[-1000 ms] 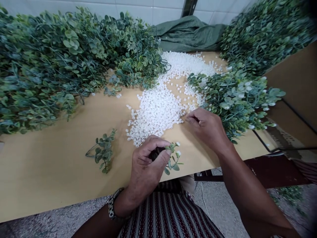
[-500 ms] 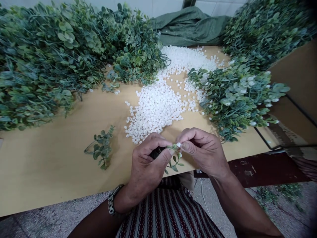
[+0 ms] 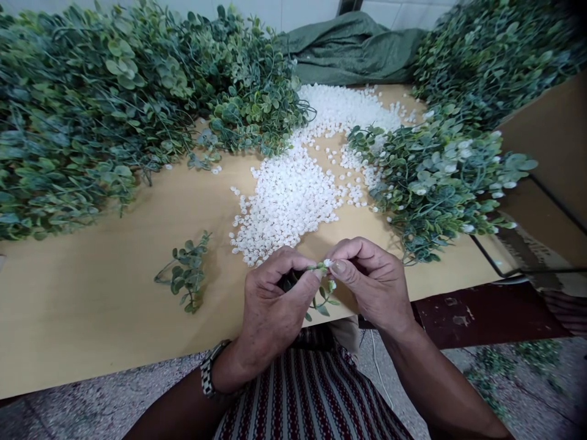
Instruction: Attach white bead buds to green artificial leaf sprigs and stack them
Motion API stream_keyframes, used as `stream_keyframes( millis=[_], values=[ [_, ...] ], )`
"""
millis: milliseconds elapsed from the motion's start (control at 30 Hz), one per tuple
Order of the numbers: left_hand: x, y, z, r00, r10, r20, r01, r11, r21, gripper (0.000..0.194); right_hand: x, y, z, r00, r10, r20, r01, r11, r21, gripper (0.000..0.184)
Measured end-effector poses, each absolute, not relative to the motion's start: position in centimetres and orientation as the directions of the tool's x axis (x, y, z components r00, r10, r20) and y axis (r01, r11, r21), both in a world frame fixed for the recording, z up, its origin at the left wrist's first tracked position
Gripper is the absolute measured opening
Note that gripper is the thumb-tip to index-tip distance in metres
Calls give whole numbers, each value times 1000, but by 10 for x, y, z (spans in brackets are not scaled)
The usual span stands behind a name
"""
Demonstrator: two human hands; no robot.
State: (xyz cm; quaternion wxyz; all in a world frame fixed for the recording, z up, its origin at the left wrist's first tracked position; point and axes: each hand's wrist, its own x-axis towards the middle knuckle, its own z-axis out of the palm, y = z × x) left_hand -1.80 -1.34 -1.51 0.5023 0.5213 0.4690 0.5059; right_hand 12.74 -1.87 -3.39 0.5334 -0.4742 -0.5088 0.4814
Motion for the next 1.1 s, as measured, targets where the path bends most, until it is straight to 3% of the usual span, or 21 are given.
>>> stream_keyframes(
  millis=[200, 533, 767, 1100],
  values=[
    [-17, -11, -14, 32, 999, 44, 30, -44, 999, 13, 123, -20, -31, 39, 991, 127, 30, 126, -992, 12],
    [-18, -17, -15, -5, 995, 100, 56, -100, 993, 14, 118, -24, -41, 33, 882, 471, 283, 444, -850, 10],
    [-17, -18, -19, 10, 950, 313, 132, -312, 941, 14, 117, -26, -44, -5, 789, 615, 415, 561, -717, 19],
    [-17, -20, -23, 84, 848, 524, 398, -511, 762, 16, 123, -28, -45, -119, 726, 678, 520, 627, -580, 25]
  ],
)
